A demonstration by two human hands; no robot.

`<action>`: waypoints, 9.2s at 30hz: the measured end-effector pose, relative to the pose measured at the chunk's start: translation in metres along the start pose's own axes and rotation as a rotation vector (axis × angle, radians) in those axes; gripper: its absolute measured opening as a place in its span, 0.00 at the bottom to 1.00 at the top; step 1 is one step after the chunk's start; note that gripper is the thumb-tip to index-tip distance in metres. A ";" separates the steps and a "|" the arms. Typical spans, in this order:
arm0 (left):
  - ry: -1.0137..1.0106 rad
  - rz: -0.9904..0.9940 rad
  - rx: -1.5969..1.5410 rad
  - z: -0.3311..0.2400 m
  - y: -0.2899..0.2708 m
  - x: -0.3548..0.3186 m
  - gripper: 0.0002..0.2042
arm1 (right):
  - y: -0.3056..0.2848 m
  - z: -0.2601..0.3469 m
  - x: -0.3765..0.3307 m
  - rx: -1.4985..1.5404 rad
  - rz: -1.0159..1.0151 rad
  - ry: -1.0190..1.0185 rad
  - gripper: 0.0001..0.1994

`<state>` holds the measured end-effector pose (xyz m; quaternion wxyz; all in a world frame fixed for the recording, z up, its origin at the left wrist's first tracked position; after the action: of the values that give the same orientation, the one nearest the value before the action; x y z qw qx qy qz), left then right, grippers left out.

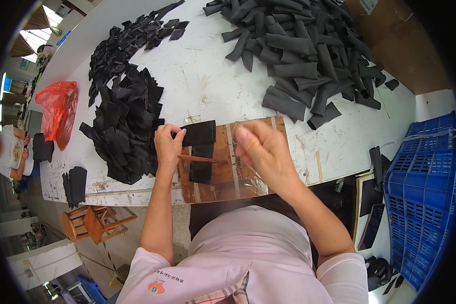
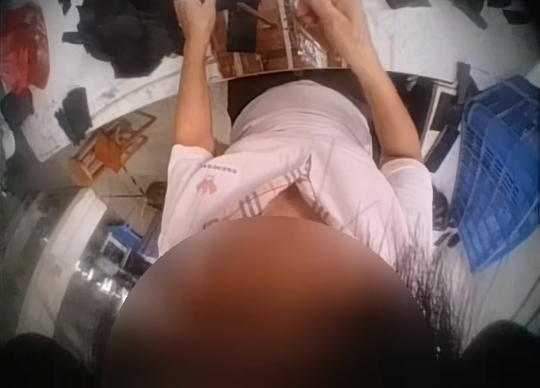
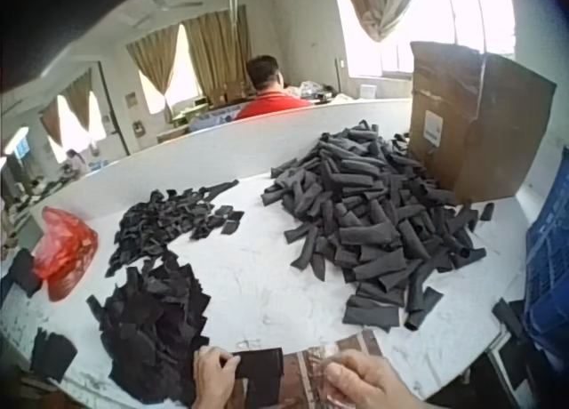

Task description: The recorder is assembling or sorting small black foam-like components, possibly for sports or protective gear, at a manufacturing workbench.

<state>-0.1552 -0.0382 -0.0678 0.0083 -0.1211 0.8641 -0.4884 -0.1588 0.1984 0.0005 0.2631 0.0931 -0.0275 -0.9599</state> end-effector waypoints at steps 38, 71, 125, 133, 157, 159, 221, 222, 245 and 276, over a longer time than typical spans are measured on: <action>-0.018 0.561 -1.627 -0.107 -0.043 -0.128 0.21 | 0.064 0.020 -0.070 -0.226 0.303 -0.040 0.06; -0.074 0.182 -1.086 -0.131 -0.044 -0.106 0.03 | 0.041 0.034 -0.056 -0.472 0.038 -0.397 0.11; -0.136 0.081 -1.270 -0.127 -0.061 -0.104 0.08 | 0.043 0.027 -0.040 0.013 0.084 -0.165 0.05; -0.098 0.607 -2.094 -0.158 -0.051 -0.095 0.18 | 0.058 0.059 -0.043 0.335 0.263 -0.121 0.08; -0.283 0.531 -2.583 -0.109 -0.004 -0.066 0.24 | 0.058 -0.005 0.025 0.243 0.520 0.165 0.14; -0.177 0.567 -2.171 -0.106 -0.001 -0.071 0.24 | 0.055 -0.017 0.022 0.325 0.485 0.130 0.14; 0.051 0.023 -1.483 -0.131 -0.058 -0.061 0.08 | 0.055 0.035 0.007 -0.826 0.223 -0.577 0.08; 0.052 0.023 -1.480 -0.128 -0.060 -0.058 0.08 | 0.054 0.039 0.006 -0.824 0.222 -0.579 0.08; 0.244 -0.102 -1.637 -0.123 -0.095 -0.056 0.09 | 0.056 0.074 -0.003 -1.013 0.284 -0.554 0.11; 0.045 0.065 0.116 -0.039 0.012 -0.026 0.09 | 0.029 -0.029 -0.018 -0.395 0.235 0.121 0.17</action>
<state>-0.1375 0.0064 -0.0606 0.0117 -0.0813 0.8379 -0.5396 -0.1239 0.1827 -0.0219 0.3876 0.0932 0.1660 -0.9020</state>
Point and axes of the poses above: each hand's wrist, its own x-axis towards the middle knuckle, its own y-axis out of the palm, z = x × y, the point moved 8 cm from there along x, towards the middle knuckle, and after that the axes turned 10 degrees about z, right-handed, at the moved point
